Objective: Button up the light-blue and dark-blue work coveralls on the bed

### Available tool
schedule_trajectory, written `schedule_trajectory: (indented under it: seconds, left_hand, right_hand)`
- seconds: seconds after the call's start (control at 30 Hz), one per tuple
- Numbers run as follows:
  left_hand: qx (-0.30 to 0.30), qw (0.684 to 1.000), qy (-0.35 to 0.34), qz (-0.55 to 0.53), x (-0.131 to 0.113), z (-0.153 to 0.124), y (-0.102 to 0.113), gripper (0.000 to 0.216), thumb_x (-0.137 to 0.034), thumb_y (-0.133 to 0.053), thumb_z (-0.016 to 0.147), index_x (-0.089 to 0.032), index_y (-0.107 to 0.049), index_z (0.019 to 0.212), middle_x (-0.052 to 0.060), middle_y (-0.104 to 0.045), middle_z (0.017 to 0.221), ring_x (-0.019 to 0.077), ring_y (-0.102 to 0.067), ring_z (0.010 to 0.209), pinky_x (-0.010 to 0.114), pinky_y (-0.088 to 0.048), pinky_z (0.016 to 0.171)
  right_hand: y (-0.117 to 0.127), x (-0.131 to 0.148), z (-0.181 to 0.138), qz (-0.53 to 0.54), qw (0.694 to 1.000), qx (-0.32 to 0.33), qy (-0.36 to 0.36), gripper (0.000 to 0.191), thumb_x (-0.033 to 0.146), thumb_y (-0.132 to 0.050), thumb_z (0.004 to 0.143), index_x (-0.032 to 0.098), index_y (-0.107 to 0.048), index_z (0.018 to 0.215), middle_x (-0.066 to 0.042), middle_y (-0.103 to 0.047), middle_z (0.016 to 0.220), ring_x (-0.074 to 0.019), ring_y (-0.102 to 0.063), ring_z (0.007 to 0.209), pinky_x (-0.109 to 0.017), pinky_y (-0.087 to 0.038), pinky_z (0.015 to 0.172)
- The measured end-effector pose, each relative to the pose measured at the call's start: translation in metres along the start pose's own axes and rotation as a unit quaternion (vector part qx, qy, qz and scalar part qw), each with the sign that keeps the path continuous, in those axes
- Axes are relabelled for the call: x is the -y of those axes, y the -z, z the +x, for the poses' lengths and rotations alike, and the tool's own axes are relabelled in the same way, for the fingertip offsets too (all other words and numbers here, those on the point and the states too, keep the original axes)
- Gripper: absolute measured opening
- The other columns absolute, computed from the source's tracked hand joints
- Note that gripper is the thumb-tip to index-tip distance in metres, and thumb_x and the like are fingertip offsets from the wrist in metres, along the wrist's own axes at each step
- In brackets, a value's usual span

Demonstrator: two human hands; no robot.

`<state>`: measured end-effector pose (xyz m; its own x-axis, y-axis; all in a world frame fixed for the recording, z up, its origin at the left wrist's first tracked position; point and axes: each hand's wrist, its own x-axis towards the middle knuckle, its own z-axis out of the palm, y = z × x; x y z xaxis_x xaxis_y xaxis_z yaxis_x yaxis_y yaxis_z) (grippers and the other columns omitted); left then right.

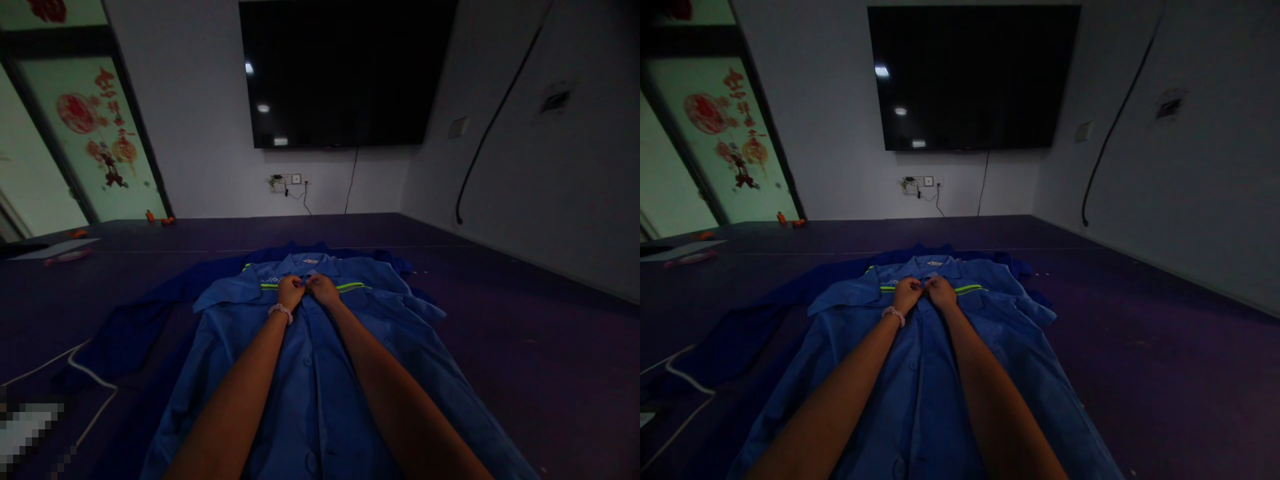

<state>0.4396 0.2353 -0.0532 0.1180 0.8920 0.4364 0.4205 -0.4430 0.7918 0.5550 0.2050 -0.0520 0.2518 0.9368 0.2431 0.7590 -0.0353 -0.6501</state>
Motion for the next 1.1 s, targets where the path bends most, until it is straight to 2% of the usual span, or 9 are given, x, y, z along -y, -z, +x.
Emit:
schedule_trajectory:
  seconds: [0.2,0.37,0.63,0.83,0.97,1.1]
  left_hand:
    - [0.007,1.000,-0.018,0.011,0.000,-0.001,-0.001,0.014,-0.006,-0.064,0.058,-0.012,-0.064,0.070,0.001,-0.062,0.063,0.0117,-0.057,0.060,0.021,-0.042,0.058]
    - [0.012,0.999,-0.031,0.020,-0.001,-0.003,-0.001,0.014,-0.004,-0.062,0.059,-0.012,-0.063,0.070,0.000,-0.059,0.060,0.0118,-0.056,0.059,0.021,-0.041,0.057]
    - [-0.002,1.000,-0.019,0.007,0.004,-0.001,-0.002,0.013,-0.005,-0.057,0.066,-0.013,-0.064,0.073,0.002,-0.063,0.066,0.0120,-0.058,0.065,0.022,-0.044,0.063]
    - [-0.009,1.000,-0.008,-0.025,0.009,0.003,-0.002,0.015,-0.005,-0.054,0.068,-0.013,-0.065,0.074,0.003,-0.065,0.070,0.0123,-0.060,0.068,0.023,-0.045,0.065]
    - [-0.007,0.999,-0.005,-0.050,0.010,0.005,-0.003,0.016,-0.005,-0.053,0.068,-0.013,-0.065,0.074,0.003,-0.066,0.072,0.0121,-0.060,0.068,0.023,-0.045,0.066]
    - [-0.007,0.998,-0.004,-0.069,0.011,0.005,-0.002,0.014,-0.006,-0.053,0.067,-0.014,-0.065,0.071,0.002,-0.065,0.070,0.0123,-0.059,0.067,0.023,-0.045,0.066]
  right_hand:
    - [0.000,0.000,0.004,0.022,1.000,0.017,-0.015,0.024,0.031,-0.045,0.083,0.019,-0.065,0.091,-0.002,-0.067,0.082,-0.0142,-0.062,0.075,-0.021,-0.044,0.062]
    - [0.000,0.000,0.008,0.028,0.999,0.027,-0.017,0.025,0.029,-0.045,0.082,0.019,-0.067,0.083,0.000,-0.067,0.073,-0.0136,-0.061,0.071,-0.020,-0.045,0.061]
    - [0.001,0.001,0.003,0.024,0.999,-0.023,-0.022,0.022,0.028,-0.049,0.082,0.018,-0.067,0.088,-0.005,-0.068,0.087,-0.0154,-0.062,0.079,-0.020,-0.044,0.064]
    - [0.002,0.003,-0.003,0.021,0.999,-0.040,-0.009,0.022,0.031,-0.053,0.079,0.019,-0.067,0.091,-0.003,-0.067,0.076,-0.0134,-0.062,0.067,-0.018,-0.041,0.056]
    - [0.003,0.005,-0.006,0.009,0.998,-0.057,0.002,0.021,0.029,-0.058,0.076,0.017,-0.067,0.092,-0.004,-0.067,0.073,-0.0137,-0.061,0.067,-0.018,-0.040,0.057]
    - [0.007,0.009,-0.009,-0.002,0.997,-0.075,0.010,0.020,0.024,-0.053,0.081,0.016,-0.067,0.092,-0.005,-0.068,0.075,-0.0142,-0.062,0.069,-0.019,-0.041,0.060]
